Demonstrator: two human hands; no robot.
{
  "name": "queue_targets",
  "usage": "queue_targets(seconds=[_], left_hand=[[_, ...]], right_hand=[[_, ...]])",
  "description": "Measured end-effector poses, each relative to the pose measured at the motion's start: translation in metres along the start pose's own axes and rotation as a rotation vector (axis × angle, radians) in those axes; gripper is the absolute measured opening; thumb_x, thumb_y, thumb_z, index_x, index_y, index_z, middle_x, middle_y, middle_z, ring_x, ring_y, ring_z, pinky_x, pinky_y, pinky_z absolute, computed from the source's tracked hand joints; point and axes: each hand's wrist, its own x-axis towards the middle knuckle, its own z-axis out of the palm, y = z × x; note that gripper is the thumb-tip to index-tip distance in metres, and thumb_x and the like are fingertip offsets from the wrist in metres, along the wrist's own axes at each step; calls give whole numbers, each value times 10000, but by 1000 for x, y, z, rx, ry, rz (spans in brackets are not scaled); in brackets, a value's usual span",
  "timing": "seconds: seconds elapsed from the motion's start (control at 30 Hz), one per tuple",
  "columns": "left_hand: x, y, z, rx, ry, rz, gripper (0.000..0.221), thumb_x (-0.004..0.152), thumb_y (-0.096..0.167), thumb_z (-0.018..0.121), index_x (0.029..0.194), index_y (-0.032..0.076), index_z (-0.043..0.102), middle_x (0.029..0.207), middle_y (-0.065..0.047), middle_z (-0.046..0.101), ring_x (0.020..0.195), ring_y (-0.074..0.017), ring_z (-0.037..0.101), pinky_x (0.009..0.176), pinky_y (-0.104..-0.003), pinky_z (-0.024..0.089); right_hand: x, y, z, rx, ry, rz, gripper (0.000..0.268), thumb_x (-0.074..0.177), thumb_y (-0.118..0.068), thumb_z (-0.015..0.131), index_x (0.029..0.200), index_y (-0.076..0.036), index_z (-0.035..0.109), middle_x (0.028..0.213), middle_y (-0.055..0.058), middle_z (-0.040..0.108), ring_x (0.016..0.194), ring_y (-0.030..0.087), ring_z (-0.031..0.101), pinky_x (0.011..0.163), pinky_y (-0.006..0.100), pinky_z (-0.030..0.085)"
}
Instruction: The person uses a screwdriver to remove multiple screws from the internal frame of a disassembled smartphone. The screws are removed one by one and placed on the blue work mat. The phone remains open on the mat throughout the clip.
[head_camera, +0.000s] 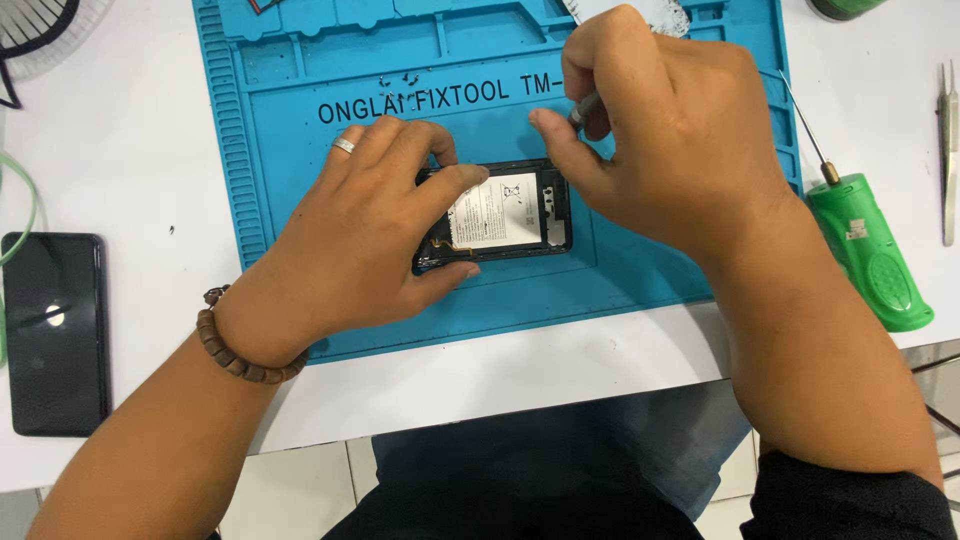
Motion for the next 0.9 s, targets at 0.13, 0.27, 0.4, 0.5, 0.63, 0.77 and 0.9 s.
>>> queue_targets(seconds=[0.13,0.27,0.4,0.5,0.63,0.77,0.9], left_hand=[[1,0,0,1,-11,-4,769,758,498,896,1348,86,624,1227,-130,527,1148,-350,511,957,-631,450],[0,0,0,-9,-14,0,747,773,486,893,1339,83,619,1227,-138,525,1142,-354,512,939,-610,452],[0,-2,2,-9,-2,1,755,764,488,900,1338,83,624,1230,-137,535,1142,-354,517,919,-592,451],[0,-1,1,-13,-10,-6,765,762,484,903,1346,76,623,1226,-133,531,1144,-346,513,935,-609,455],[1,-1,1,-6,-13,1,765,761,486,902,1347,79,626,1229,-138,538,1152,-353,523,931,-584,456],[0,-1,0,1,-21,-2,763,770,497,890,1350,81,622,1226,-135,533,1139,-348,509,933,-582,444],[0,0,0,1,-23,-7,770,764,499,891,1352,82,621,1229,-132,528,1134,-350,510,944,-628,452]], right_hand=[[-2,2,-1,-104,-3,-16,611,1111,-341,1069,1133,-64,525,736,-23,612,646,195,610,579,369,386],[2,-7,-5,7,2,-38,367,970,-93,824,1159,-15,520,983,50,630,777,268,621,633,422,435],[3,-5,-2,-11,16,-66,349,1066,-12,852,1172,-13,520,971,69,635,773,233,661,625,402,449],[-1,-1,2,-74,19,-5,538,1115,-227,1034,1147,-52,525,773,-24,618,682,169,634,582,361,399],[1,-2,-4,-98,-8,-19,601,1080,-383,1034,1184,-55,540,788,-34,672,724,180,690,583,372,411],[4,-8,-6,39,4,-52,340,964,-11,794,1162,-9,519,1009,94,623,812,280,610,637,422,431],[1,-2,2,-35,41,-44,358,1091,-50,886,1130,-34,531,818,8,607,713,210,635,609,383,420]])
